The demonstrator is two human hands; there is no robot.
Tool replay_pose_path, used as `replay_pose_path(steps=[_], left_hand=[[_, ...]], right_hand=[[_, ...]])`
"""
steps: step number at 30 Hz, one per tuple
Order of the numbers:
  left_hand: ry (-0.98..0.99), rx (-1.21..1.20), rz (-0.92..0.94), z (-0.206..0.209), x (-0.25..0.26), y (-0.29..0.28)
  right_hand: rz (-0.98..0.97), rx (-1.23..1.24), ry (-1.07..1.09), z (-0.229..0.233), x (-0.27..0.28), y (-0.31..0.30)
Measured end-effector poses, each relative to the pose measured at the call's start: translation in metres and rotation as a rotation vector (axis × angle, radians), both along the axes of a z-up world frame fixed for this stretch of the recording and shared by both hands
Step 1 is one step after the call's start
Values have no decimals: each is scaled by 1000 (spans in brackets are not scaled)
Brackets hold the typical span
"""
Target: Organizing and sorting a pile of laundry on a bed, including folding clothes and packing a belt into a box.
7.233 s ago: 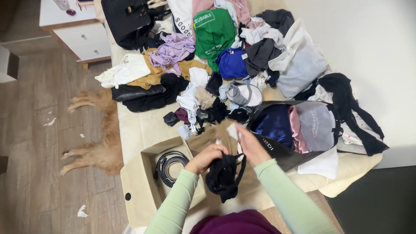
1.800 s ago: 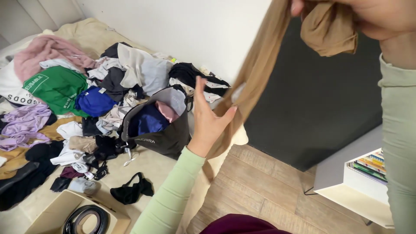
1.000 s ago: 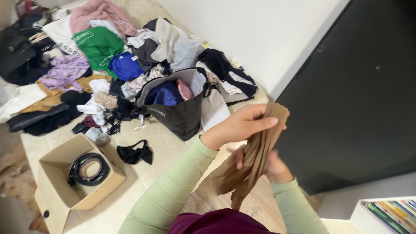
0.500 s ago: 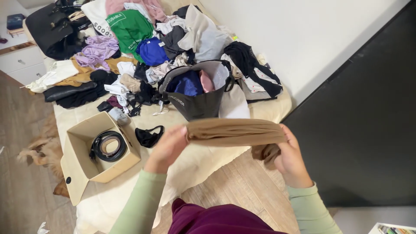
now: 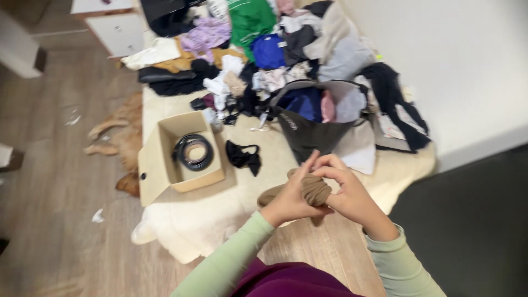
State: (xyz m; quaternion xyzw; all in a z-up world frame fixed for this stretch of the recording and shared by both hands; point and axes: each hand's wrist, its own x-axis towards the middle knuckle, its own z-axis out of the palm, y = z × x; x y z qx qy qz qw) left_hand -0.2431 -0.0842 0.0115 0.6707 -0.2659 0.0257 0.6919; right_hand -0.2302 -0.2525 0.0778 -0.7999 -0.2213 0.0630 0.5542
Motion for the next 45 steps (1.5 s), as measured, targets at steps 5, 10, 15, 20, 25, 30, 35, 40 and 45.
replay_pose_path(steps=[5, 10, 15, 20, 25, 30, 35, 40, 45], left_hand=[[352, 45, 122, -90, 14, 50], [365, 152, 233, -149, 32, 170], [365, -215, 319, -85, 57, 272], [599, -843, 262, -35, 89, 313], [633, -902, 498, -141, 132, 362], [487, 104, 484, -129, 150, 417], [-114, 1230, 43, -221, 178, 411], [260, 1428, -139, -347, 175, 369], [633, 1227, -64, -329, 175, 366]], right_hand=[[-79, -236, -63, -14, 18, 51], [-228, 74, 253, -42, 40, 119], [-225, 614, 616, -144, 80, 185], [-118, 701, 907, -154, 84, 282], [-269, 458, 892, -188, 110, 281], [-492, 458, 907, -204, 101, 219], [-718, 418, 962, -242, 59, 146], [-796, 328, 1075, -235, 26, 133], [-915, 229, 1131, -186, 33, 152]])
